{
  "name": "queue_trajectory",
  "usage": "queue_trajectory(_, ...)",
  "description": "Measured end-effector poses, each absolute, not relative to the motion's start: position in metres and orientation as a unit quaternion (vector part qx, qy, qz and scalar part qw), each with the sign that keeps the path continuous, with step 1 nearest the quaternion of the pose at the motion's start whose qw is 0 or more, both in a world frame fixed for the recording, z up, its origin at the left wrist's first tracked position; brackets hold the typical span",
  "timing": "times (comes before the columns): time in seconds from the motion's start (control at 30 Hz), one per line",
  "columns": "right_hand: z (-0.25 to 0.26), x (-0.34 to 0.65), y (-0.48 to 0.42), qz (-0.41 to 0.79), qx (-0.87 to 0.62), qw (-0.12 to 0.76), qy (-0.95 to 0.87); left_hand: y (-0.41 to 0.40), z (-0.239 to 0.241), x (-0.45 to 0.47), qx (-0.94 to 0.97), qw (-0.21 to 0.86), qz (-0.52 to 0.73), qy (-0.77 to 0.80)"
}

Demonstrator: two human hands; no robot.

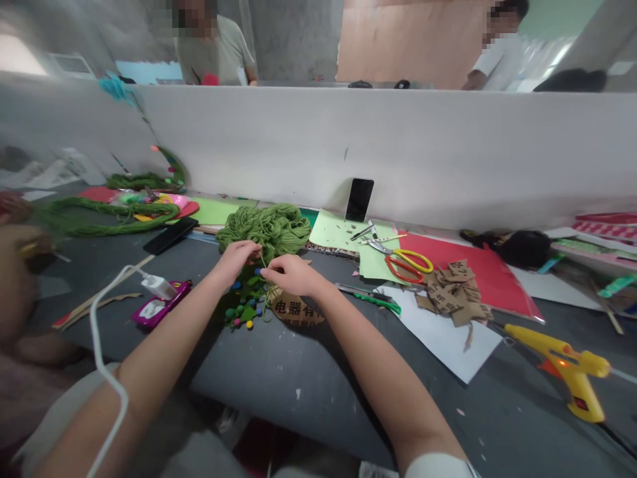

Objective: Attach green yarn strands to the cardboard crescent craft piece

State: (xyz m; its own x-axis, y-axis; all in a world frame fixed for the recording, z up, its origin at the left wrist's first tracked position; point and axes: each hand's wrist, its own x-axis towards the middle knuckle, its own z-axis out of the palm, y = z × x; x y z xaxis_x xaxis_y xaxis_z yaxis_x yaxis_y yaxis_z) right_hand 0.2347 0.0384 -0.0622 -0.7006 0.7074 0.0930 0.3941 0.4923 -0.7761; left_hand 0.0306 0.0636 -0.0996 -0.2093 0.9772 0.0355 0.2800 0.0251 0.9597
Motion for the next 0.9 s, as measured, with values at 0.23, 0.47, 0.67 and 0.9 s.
queue_trajectory(0.23, -0.063, 0.229, 0.038, 0.386, -0.338, 0.168, -0.841, 0.033, -0.1, 0.02, 0.623, 0.223, 0.466, 0.587)
queue_trajectory(0.47, -0.07, 0.218, 0.031, 0.361, -0.28, 0.122, -0.881, 0.075, -0.102, 0.037, 0.556, 0.295, 0.495, 0.599)
queue_trajectory(0.67, -0.07, 0.231, 0.044, 0.354, -0.354, 0.119, -0.857, 0.058, -0.093, 0.045, 0.643, 0.339, 0.39, 0.566)
queue_trajectory(0.9, -0.059, 0.273, 0.066, 0.395, -0.359, 0.085, -0.841, -0.001, -0.075, 0.028, 0.682, 0.345, 0.38, 0.521)
